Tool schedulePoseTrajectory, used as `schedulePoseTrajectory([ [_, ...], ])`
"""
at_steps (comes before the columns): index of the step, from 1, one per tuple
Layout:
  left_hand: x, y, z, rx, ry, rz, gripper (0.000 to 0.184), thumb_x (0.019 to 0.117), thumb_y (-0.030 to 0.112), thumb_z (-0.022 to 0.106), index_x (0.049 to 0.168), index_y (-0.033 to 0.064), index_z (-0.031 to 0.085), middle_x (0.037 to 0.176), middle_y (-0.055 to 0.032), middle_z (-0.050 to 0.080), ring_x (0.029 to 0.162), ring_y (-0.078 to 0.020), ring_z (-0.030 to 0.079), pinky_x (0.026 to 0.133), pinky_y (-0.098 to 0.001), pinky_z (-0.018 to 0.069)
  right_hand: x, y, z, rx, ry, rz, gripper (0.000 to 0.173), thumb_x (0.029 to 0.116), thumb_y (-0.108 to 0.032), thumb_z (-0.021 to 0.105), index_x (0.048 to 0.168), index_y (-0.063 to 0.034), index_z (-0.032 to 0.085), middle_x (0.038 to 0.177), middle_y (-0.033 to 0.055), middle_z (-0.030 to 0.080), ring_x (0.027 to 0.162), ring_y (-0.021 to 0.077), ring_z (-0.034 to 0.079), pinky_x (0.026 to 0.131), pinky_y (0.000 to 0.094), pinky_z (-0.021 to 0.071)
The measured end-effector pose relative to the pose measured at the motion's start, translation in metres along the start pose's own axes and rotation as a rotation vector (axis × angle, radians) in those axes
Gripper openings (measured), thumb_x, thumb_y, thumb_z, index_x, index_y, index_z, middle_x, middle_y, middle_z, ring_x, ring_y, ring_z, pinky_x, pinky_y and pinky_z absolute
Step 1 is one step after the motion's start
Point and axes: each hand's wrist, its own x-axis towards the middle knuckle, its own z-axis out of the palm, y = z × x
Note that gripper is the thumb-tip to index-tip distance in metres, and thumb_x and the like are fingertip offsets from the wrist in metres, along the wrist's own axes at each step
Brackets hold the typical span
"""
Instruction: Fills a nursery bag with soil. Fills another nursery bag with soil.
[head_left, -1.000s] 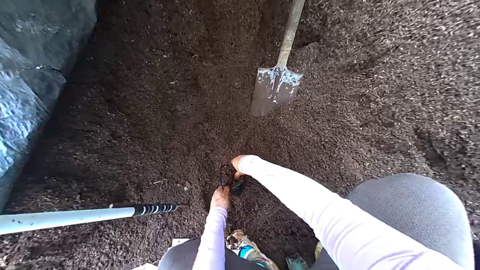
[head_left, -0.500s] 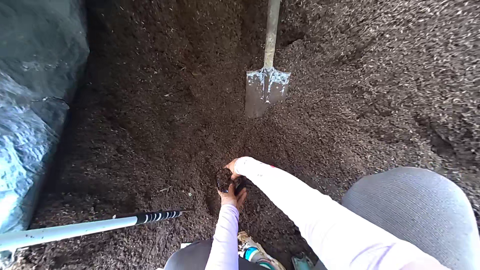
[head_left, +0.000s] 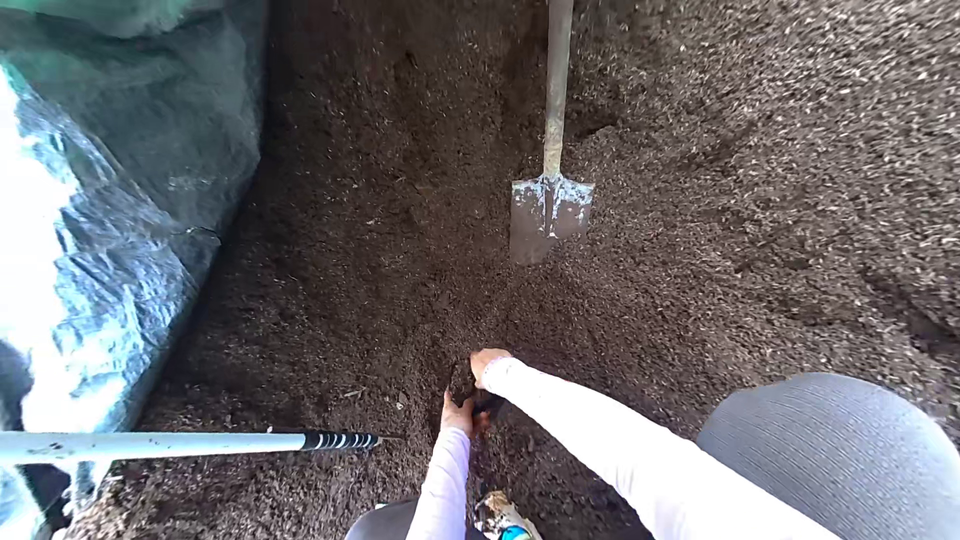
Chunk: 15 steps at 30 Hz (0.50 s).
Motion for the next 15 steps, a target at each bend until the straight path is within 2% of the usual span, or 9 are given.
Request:
schedulePoseTrajectory([
  [2, 0.005, 0.001, -0.015, 0.167, -0.049, -0.014, 0.068, 0.1090, 0.013, 0.050, 0.163, 0.0141, 0.009, 0.123, -0.0260, 0.060, 0.080, -0.0249, 0.069, 0.071, -0.0384, 0.0588, 0.009, 0.010, -0.003, -0.021, -0.062, -0.028, 0.081, 0.0970, -0.041, 0.069, 0.153, 0.0069, 0.036, 0.148, 0.0312, 0.049, 0.138, 0.0441, 0.050, 0.110, 0.0634, 0.0398],
  [4, 0.005, -0.005, -0.017, 0.124, -0.037, -0.074, 0.068, 0.1103, 0.018, 0.049, 0.164, 0.0168, 0.006, 0.120, -0.0271, 0.060, 0.082, -0.0288, 0.067, 0.072, -0.0426, 0.0573, 0.021, 0.015, -0.009, -0.034, -0.088, -0.059, 0.090, 0.0952, -0.050, 0.069, 0.154, 0.0074, 0.033, 0.150, 0.0316, 0.046, 0.141, 0.0431, 0.047, 0.113, 0.0620, 0.0366],
  [6, -0.003, -0.012, -0.007, -0.087, -0.039, -0.211, 0.063, 0.1130, 0.034, 0.039, 0.164, 0.0155, 0.007, 0.122, -0.0324, 0.059, 0.093, -0.0374, 0.067, 0.079, -0.0498, 0.0571, 0.039, 0.016, -0.013, 0.009, -0.086, -0.127, 0.097, 0.0933, -0.048, 0.073, 0.160, 0.0030, 0.023, 0.155, 0.0304, 0.041, 0.144, 0.0424, 0.042, 0.116, 0.0603, 0.0336],
  [8, -0.017, -0.014, 0.004, -0.402, -0.138, -0.363, 0.067, 0.1103, 0.053, 0.028, 0.159, 0.0084, 0.022, 0.131, -0.0326, 0.059, 0.104, -0.0374, 0.068, 0.086, -0.0454, 0.0577, 0.063, 0.016, -0.008, 0.116, -0.123, -0.237, 0.094, 0.0930, -0.035, 0.077, 0.162, -0.0054, 0.022, 0.160, 0.0271, 0.036, 0.149, 0.0411, 0.035, 0.121, 0.0584, 0.0275],
  [9, -0.020, -0.014, 0.009, -0.584, -0.171, -0.371, 0.066, 0.1100, 0.053, 0.028, 0.156, 0.0056, 0.028, 0.132, -0.0309, 0.059, 0.105, -0.0357, 0.069, 0.086, -0.0427, 0.0590, 0.074, 0.016, -0.003, 0.133, -0.157, -0.277, 0.088, 0.0942, -0.031, 0.076, 0.162, -0.0056, 0.026, 0.161, 0.0270, 0.035, 0.151, 0.0406, 0.033, 0.122, 0.0574, 0.0248],
  [10, -0.021, -0.013, 0.015, -0.754, -0.168, -0.333, 0.059, 0.1111, 0.047, 0.029, 0.151, 0.0035, 0.034, 0.129, -0.0283, 0.060, 0.102, -0.0335, 0.070, 0.083, -0.0406, 0.0596, 0.084, 0.014, 0.000, 0.079, -0.180, -0.290, 0.083, 0.0960, -0.034, 0.074, 0.160, -0.0037, 0.030, 0.158, 0.0285, 0.039, 0.149, 0.0409, 0.035, 0.121, 0.0575, 0.0257],
  [12, -0.019, -0.008, 0.026, -1.016, -0.121, -0.239, 0.044, 0.1132, 0.032, 0.029, 0.146, 0.0028, 0.038, 0.128, -0.0234, 0.058, 0.104, -0.0308, 0.068, 0.083, -0.0395, 0.0601, 0.088, 0.007, -0.002, -0.083, -0.202, -0.282, 0.078, 0.1000, -0.042, 0.066, 0.157, 0.0016, 0.034, 0.155, 0.0299, 0.043, 0.147, 0.0412, 0.039, 0.119, 0.0585, 0.0279],
  [15, -0.014, -0.001, 0.035, -1.058, 0.010, -0.238, 0.037, 0.1137, 0.024, 0.030, 0.144, 0.0035, 0.039, 0.125, -0.0211, 0.057, 0.101, -0.0277, 0.066, 0.079, -0.0357, 0.0592, 0.074, 0.001, -0.012, -0.233, -0.200, -0.274, 0.071, 0.1030, -0.040, 0.062, 0.157, -0.0010, 0.037, 0.153, 0.0302, 0.045, 0.145, 0.0441, 0.041, 0.116, 0.0638, 0.0295],
])
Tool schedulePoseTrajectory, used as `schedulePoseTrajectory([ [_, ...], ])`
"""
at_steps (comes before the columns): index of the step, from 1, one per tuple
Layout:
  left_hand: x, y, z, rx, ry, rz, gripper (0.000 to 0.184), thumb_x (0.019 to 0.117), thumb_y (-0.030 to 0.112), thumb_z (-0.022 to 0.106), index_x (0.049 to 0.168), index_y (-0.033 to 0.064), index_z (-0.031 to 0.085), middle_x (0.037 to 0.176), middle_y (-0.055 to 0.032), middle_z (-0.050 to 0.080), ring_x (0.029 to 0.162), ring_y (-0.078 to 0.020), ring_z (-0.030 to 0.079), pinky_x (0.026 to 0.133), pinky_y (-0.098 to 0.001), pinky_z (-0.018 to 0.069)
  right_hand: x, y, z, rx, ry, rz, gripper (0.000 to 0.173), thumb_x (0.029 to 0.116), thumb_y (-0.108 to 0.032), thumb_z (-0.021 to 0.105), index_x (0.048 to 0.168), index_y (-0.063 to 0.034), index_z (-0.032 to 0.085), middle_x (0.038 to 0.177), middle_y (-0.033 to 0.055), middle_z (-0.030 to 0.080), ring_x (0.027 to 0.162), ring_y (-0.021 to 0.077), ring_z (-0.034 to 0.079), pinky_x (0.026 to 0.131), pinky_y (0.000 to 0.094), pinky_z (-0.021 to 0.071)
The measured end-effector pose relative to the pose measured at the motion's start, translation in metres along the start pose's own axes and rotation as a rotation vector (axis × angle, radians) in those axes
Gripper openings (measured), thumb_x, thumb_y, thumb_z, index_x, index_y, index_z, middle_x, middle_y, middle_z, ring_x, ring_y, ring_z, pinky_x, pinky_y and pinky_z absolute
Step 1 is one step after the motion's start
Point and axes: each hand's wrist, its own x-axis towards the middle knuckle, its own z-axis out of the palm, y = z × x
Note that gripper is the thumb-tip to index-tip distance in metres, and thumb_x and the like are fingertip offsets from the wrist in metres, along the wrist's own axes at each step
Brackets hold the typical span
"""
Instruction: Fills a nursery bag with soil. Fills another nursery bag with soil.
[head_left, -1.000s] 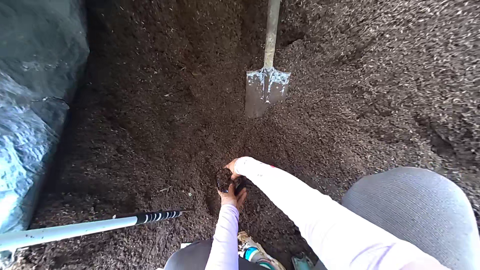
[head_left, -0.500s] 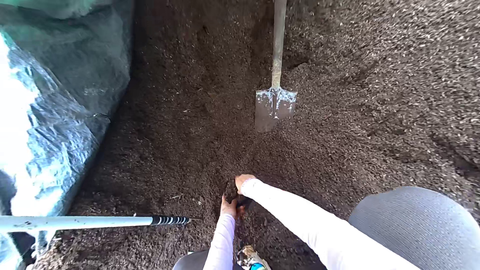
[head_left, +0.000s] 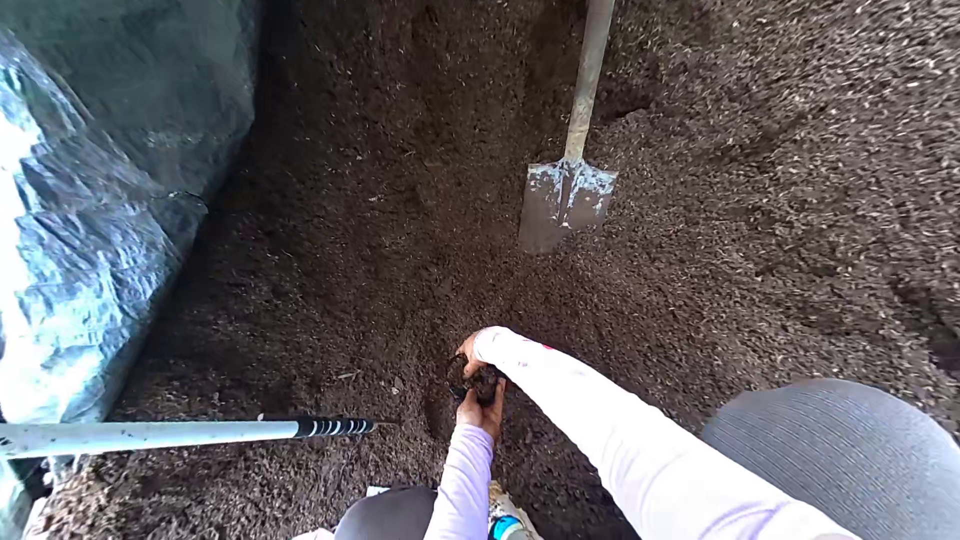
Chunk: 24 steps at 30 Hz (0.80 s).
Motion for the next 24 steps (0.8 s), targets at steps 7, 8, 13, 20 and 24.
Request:
schedulePoseTrajectory([
  [7, 0.005, 0.005, 0.006, 0.146, 0.112, 0.035, 0.024, 0.1129, 0.020, 0.030, 0.113, 0.0041, 0.048, 0.080, -0.0085, 0.054, 0.057, -0.0105, 0.057, 0.048, -0.0194, 0.0501, -0.014, -0.014, 0.006, -0.073, 0.101, -0.016, 0.051, 0.1060, -0.028, 0.057, 0.150, -0.0031, 0.049, 0.147, 0.0285, 0.053, 0.140, 0.0457, 0.048, 0.113, 0.0647, 0.0373],
  [8, 0.004, 0.008, 0.005, 0.202, 0.118, 0.037, 0.024, 0.1130, 0.021, 0.030, 0.111, 0.0046, 0.048, 0.077, -0.0073, 0.052, 0.055, -0.0096, 0.055, 0.047, -0.0193, 0.0485, -0.019, -0.018, 0.007, -0.073, 0.125, -0.006, 0.047, 0.1059, -0.026, 0.057, 0.146, -0.0023, 0.053, 0.145, 0.0282, 0.055, 0.138, 0.0457, 0.050, 0.111, 0.0652, 0.0390],
  [13, 0.002, 0.028, -0.014, 0.754, 0.143, -0.004, 0.041, 0.1136, 0.035, 0.030, 0.125, 0.0020, 0.051, 0.091, -0.0152, 0.061, 0.067, -0.0197, 0.060, 0.058, -0.0310, 0.0522, -0.041, -0.039, 0.014, -0.061, 0.144, 0.109, 0.042, 0.1072, -0.026, 0.054, 0.135, 0.0053, 0.059, 0.142, 0.0282, 0.057, 0.133, 0.0454, 0.053, 0.105, 0.0657, 0.0428],
  [20, 0.002, 0.044, -0.048, 1.539, -0.108, 0.799, 0.117, 0.0844, 0.049, 0.078, 0.163, -0.0028, 0.009, 0.167, -0.0334, 0.012, 0.153, -0.0488, 0.023, 0.123, -0.0596, 0.0256, -0.058, 0.006, -0.020, 0.400, 0.134, -0.022, 0.051, 0.1073, -0.022, 0.053, 0.156, -0.0114, 0.042, 0.133, 0.0277, 0.061, 0.110, 0.0414, 0.065, 0.093, 0.0571, 0.0515],
  [24, 0.030, 0.024, -0.041, 1.690, -0.064, 1.228, 0.126, 0.0599, 0.067, 0.088, 0.158, 0.0034, 0.038, 0.162, -0.0301, 0.032, 0.147, -0.0496, 0.036, 0.117, -0.0648, 0.0325, 0.014, 0.093, 0.036, 0.306, 0.340, 0.133, 0.062, 0.1011, -0.026, 0.061, 0.159, -0.0195, 0.040, 0.156, 0.0259, 0.044, 0.141, 0.0483, 0.045, 0.113, 0.0686, 0.0360],
])
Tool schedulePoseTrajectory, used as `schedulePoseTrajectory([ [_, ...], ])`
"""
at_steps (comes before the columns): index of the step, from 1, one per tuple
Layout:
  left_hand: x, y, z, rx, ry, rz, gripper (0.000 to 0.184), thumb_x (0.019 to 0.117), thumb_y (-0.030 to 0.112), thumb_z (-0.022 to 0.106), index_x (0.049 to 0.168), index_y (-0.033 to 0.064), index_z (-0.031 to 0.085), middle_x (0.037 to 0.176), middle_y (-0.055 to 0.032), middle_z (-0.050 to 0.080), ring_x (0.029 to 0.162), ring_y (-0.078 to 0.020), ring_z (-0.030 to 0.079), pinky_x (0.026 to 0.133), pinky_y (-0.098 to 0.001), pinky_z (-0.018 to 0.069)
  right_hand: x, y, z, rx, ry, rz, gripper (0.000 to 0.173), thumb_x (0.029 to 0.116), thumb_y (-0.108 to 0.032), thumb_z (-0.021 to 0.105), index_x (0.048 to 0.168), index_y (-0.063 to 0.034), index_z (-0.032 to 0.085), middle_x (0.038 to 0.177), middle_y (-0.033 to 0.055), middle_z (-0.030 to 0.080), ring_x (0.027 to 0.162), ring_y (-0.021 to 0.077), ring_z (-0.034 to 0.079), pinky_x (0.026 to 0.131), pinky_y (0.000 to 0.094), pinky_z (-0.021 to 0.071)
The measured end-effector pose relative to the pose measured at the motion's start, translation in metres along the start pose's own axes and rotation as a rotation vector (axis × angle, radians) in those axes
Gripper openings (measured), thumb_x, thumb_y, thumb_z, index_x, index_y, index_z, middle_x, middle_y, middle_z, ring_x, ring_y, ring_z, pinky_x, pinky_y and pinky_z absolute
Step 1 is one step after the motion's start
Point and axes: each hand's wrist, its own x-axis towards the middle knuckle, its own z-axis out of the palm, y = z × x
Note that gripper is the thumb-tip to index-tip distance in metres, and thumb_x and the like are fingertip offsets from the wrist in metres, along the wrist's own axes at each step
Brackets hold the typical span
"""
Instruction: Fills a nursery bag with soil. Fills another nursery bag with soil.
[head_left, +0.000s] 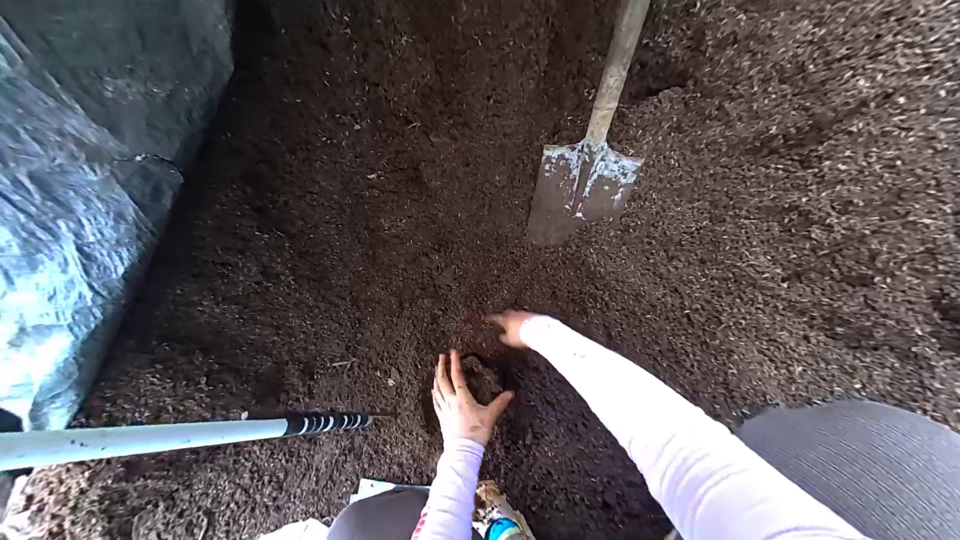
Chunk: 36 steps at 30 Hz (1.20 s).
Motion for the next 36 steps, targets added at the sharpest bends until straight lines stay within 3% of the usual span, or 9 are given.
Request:
schedulePoseTrajectory([
  [3, 0.014, 0.004, 0.014, -0.005, 0.100, 0.101, 0.080, 0.0695, 0.060, 0.084, 0.133, 0.0138, 0.069, 0.144, -0.0204, 0.058, 0.139, -0.0470, 0.048, 0.116, -0.0692, 0.0307, 0.007, 0.059, 0.070, -0.064, 0.041, 0.075, 0.089, 0.0836, -0.044, 0.083, 0.160, -0.0333, 0.038, 0.167, 0.0198, 0.028, 0.151, 0.0506, 0.025, 0.114, 0.0758, 0.0254],
  [8, 0.023, -0.007, 0.026, -0.208, 0.196, 0.268, 0.021, 0.0872, 0.023, 0.069, 0.093, 0.0041, 0.076, 0.119, -0.0154, 0.073, 0.124, -0.0392, 0.063, 0.117, -0.0648, 0.0312, -0.033, 0.067, 0.098, -0.075, 0.039, 0.123, 0.059, 0.0907, -0.011, 0.073, 0.147, -0.0178, 0.056, 0.162, 0.0217, 0.035, 0.148, 0.0503, 0.029, 0.110, 0.0697, 0.0365],
  [12, 0.020, -0.010, 0.003, -0.493, 0.115, 0.139, 0.027, 0.0911, 0.004, 0.063, 0.115, -0.0072, 0.068, 0.125, -0.0192, 0.071, 0.132, -0.0340, 0.060, 0.120, -0.0513, 0.0367, -0.049, 0.075, 0.096, 0.732, 0.146, 0.122, 0.039, 0.0895, -0.001, 0.072, 0.128, 0.0008, 0.063, 0.137, 0.0213, 0.058, 0.127, 0.0304, 0.056, 0.108, 0.0469, 0.0460],
  [15, 0.015, -0.011, -0.030, -0.474, 0.114, -0.043, 0.046, 0.0922, 0.019, 0.066, 0.130, -0.0066, 0.061, 0.133, -0.0234, 0.063, 0.132, -0.0347, 0.056, 0.115, -0.0483, 0.0422, -0.074, 0.037, 0.068, 1.239, 0.123, 0.072, 0.031, 0.1040, -0.023, 0.056, 0.129, -0.0056, 0.057, 0.104, 0.0096, 0.064, 0.085, 0.0173, 0.063, 0.074, 0.0361, 0.0549],
  [20, 0.007, -0.014, -0.067, -0.242, -0.392, -0.574, 0.065, 0.1028, 0.054, 0.055, 0.137, -0.0013, 0.057, 0.129, -0.0274, 0.064, 0.123, -0.0421, 0.062, 0.106, -0.0619, 0.0462, -0.098, -0.064, 0.021, 1.475, 0.218, -0.088, 0.048, 0.1129, -0.039, 0.025, 0.110, -0.0077, 0.060, 0.085, 0.0028, 0.065, 0.071, 0.0133, 0.063, 0.065, 0.0300, 0.0549],
  [23, 0.003, -0.010, -0.060, -0.217, -0.631, -0.597, 0.072, 0.1038, 0.062, 0.045, 0.141, 0.0015, 0.058, 0.134, -0.0261, 0.063, 0.129, -0.0408, 0.059, 0.109, -0.0623, 0.0429, -0.093, -0.098, 0.026, 1.398, 0.319, -0.181, 0.046, 0.1128, -0.031, 0.025, 0.103, -0.0043, 0.061, 0.087, 0.0042, 0.064, 0.077, 0.0136, 0.063, 0.071, 0.0316, 0.0556],
  [29, 0.003, -0.008, -0.065, -0.244, -0.663, -0.525, 0.048, 0.1126, 0.033, 0.034, 0.141, 0.0025, 0.058, 0.140, -0.0246, 0.060, 0.133, -0.0391, 0.056, 0.111, -0.0607, 0.0412, -0.095, -0.123, 0.030, 0.817, 0.438, -0.324, 0.037, 0.1076, -0.014, 0.040, 0.102, 0.0081, 0.069, 0.111, 0.0153, 0.070, 0.110, 0.0154, 0.062, 0.102, 0.0321, 0.0473],
  [34, 0.004, -0.009, -0.063, -0.295, -0.612, -0.517, 0.047, 0.1127, 0.032, 0.033, 0.141, 0.0040, 0.059, 0.138, -0.0236, 0.062, 0.132, -0.0393, 0.057, 0.109, -0.0625, 0.0418, -0.100, -0.158, 0.016, 0.783, 0.517, -0.356, 0.034, 0.1067, -0.020, 0.042, 0.081, -0.0054, 0.060, 0.069, -0.0057, 0.049, 0.063, 0.0014, 0.048, 0.063, 0.0209, 0.0436],
  [36, 0.003, -0.011, -0.060, -0.319, -0.594, -0.537, 0.047, 0.1128, 0.031, 0.033, 0.141, 0.0039, 0.059, 0.138, -0.0233, 0.062, 0.133, -0.0385, 0.057, 0.110, -0.0611, 0.0414, -0.082, -0.148, 0.033, 0.625, 0.378, -0.163, 0.041, 0.1109, -0.026, 0.040, 0.097, 0.0038, 0.064, 0.079, 0.0099, 0.056, 0.073, 0.0170, 0.055, 0.073, 0.0340, 0.0480],
])
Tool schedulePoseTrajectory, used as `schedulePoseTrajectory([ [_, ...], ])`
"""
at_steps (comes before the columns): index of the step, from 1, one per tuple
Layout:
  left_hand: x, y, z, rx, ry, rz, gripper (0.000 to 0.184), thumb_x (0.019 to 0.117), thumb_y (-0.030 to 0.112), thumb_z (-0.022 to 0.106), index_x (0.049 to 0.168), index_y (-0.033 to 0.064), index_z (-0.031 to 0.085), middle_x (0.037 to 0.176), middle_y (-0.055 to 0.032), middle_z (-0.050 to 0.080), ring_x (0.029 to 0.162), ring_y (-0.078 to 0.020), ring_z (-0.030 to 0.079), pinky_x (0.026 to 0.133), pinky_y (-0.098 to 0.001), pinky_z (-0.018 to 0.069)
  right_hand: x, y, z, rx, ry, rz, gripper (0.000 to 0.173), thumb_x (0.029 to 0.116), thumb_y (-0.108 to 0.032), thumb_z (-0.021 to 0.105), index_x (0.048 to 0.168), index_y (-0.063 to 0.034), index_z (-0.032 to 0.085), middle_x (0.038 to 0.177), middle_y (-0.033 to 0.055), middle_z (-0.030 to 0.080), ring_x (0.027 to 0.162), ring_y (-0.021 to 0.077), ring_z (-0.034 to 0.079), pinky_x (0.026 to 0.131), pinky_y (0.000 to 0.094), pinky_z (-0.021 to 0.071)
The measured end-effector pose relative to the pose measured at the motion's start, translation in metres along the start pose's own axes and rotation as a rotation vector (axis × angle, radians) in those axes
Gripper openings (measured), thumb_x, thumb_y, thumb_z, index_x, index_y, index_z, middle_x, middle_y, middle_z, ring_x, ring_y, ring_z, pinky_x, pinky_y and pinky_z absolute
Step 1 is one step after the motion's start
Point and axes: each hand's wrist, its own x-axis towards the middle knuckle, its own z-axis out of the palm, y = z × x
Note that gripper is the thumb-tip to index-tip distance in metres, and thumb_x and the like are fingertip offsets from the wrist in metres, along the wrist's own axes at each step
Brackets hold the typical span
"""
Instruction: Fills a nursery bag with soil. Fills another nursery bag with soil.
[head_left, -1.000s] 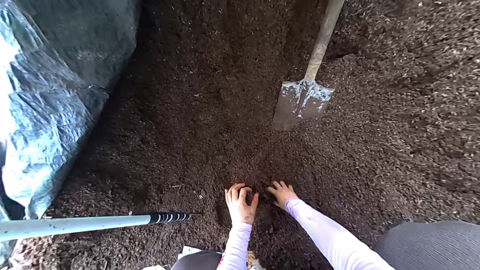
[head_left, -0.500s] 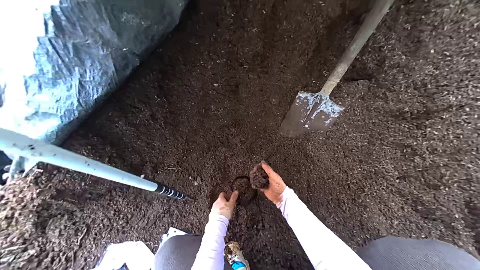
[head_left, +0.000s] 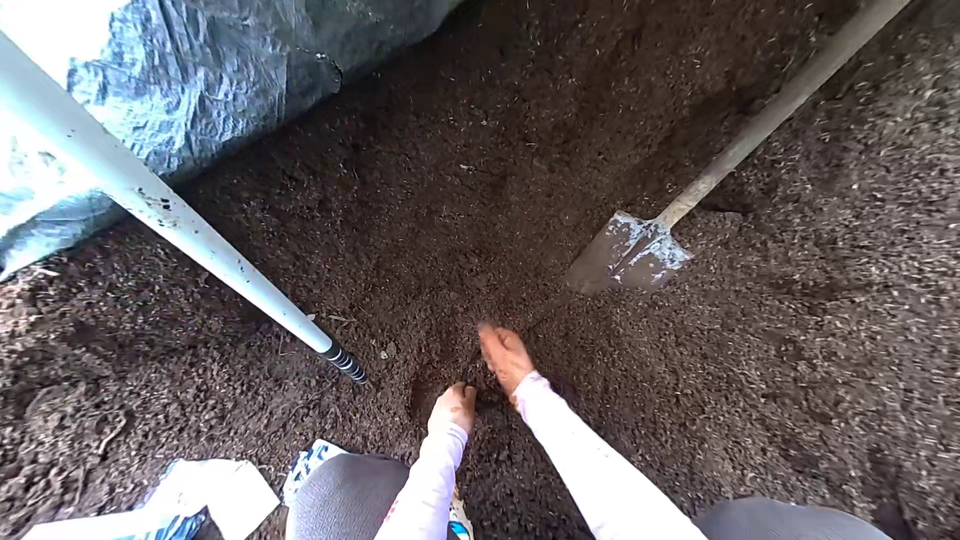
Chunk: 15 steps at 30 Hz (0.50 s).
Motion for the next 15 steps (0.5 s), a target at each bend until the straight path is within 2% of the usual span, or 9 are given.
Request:
schedulePoseTrajectory([
  [1, -0.001, -0.001, 0.002, -0.012, 0.000, -0.003, 0.048, 0.1130, 0.031, 0.032, 0.142, 0.0039, 0.058, 0.140, -0.0231, 0.061, 0.134, -0.0379, 0.056, 0.112, -0.0604, 0.0406, 0.005, 0.016, 0.003, -0.127, -0.095, 0.117, 0.046, 0.1121, -0.029, 0.039, 0.117, 0.0075, 0.067, 0.106, 0.0220, 0.068, 0.101, 0.0273, 0.066, 0.097, 0.0446, 0.0508],
  [2, -0.001, -0.002, 0.003, -0.021, 0.003, 0.000, 0.047, 0.1131, 0.031, 0.032, 0.141, 0.0032, 0.059, 0.140, -0.0234, 0.061, 0.134, -0.0381, 0.056, 0.112, -0.0602, 0.0403, 0.008, 0.025, 0.006, -0.192, -0.167, 0.173, 0.050, 0.1129, -0.031, 0.036, 0.126, 0.0083, 0.064, 0.121, 0.0258, 0.066, 0.116, 0.0317, 0.063, 0.107, 0.0493, 0.0449],
  [4, 0.003, 0.001, -0.001, -0.054, 0.020, 0.014, 0.047, 0.1132, 0.029, 0.032, 0.138, 0.0005, 0.061, 0.137, -0.0255, 0.062, 0.132, -0.0395, 0.057, 0.111, -0.0602, 0.0410, 0.007, 0.006, 0.003, -0.130, -0.166, 0.147, 0.047, 0.1127, -0.030, 0.037, 0.116, 0.0091, 0.063, 0.100, 0.0205, 0.061, 0.090, 0.0268, 0.058, 0.087, 0.0440, 0.0478],
  [7, 0.005, -0.008, 0.004, -0.111, -0.011, 0.045, 0.046, 0.1133, 0.025, 0.031, 0.129, -0.0045, 0.061, 0.124, -0.0280, 0.064, 0.119, -0.0401, 0.061, 0.104, -0.0588, 0.0445, -0.012, -0.025, 0.002, 0.160, -0.044, -0.017, 0.034, 0.1053, -0.020, 0.040, 0.079, -0.0046, 0.056, 0.062, -0.0049, 0.045, 0.054, 0.0034, 0.044, 0.056, 0.0220, 0.0407],
  [8, 0.006, -0.010, 0.006, -0.137, -0.002, 0.050, 0.046, 0.1133, 0.024, 0.031, 0.130, -0.0054, 0.061, 0.125, -0.0283, 0.064, 0.120, -0.0400, 0.061, 0.105, -0.0578, 0.0438, -0.012, -0.018, 0.006, 0.156, -0.011, -0.017, 0.034, 0.1056, -0.020, 0.040, 0.081, -0.0041, 0.057, 0.063, -0.0021, 0.049, 0.056, 0.0050, 0.047, 0.057, 0.0223, 0.0430],
  [10, 0.005, -0.008, 0.009, -0.149, 0.021, 0.047, 0.047, 0.1137, 0.025, 0.031, 0.136, -0.0051, 0.059, 0.134, -0.0286, 0.062, 0.130, -0.0399, 0.057, 0.112, -0.0568, 0.0401, -0.002, 0.018, 0.012, -0.010, -0.115, 0.121, 0.042, 0.1112, -0.024, 0.040, 0.115, 0.0093, 0.067, 0.100, 0.0211, 0.068, 0.094, 0.0244, 0.066, 0.092, 0.0406, 0.0526],
  [11, 0.003, -0.006, 0.008, -0.140, 0.028, 0.049, 0.047, 0.1136, 0.025, 0.031, 0.137, -0.0049, 0.059, 0.136, -0.0287, 0.061, 0.133, -0.0401, 0.056, 0.114, -0.0569, 0.0390, 0.006, 0.031, 0.016, -0.056, -0.180, 0.197, 0.046, 0.1126, -0.026, 0.038, 0.125, 0.0101, 0.063, 0.114, 0.0252, 0.066, 0.106, 0.0291, 0.063, 0.101, 0.0456, 0.0470],
  [13, 0.003, -0.003, 0.002, -0.139, 0.047, 0.057, 0.046, 0.1136, 0.025, 0.032, 0.136, -0.0039, 0.060, 0.133, -0.0284, 0.062, 0.130, -0.0401, 0.058, 0.111, -0.0575, 0.0404, 0.018, 0.025, 0.011, -0.032, -0.227, 0.297, 0.046, 0.1129, -0.030, 0.037, 0.131, 0.0067, 0.059, 0.107, 0.0197, 0.062, 0.095, 0.0261, 0.059, 0.090, 0.0433, 0.0489],
  [15, 0.003, -0.006, -0.001, -0.139, 0.054, 0.042, 0.047, 0.1134, 0.029, 0.033, 0.135, -0.0017, 0.061, 0.128, -0.0271, 0.065, 0.123, -0.0394, 0.061, 0.106, -0.0586, 0.0439, 0.022, 0.016, -0.012, 0.178, -0.131, 0.300, 0.037, 0.1124, -0.027, 0.036, 0.118, 0.0026, 0.058, 0.079, 0.0028, 0.050, 0.065, 0.0124, 0.048, 0.064, 0.0300, 0.0448],
])
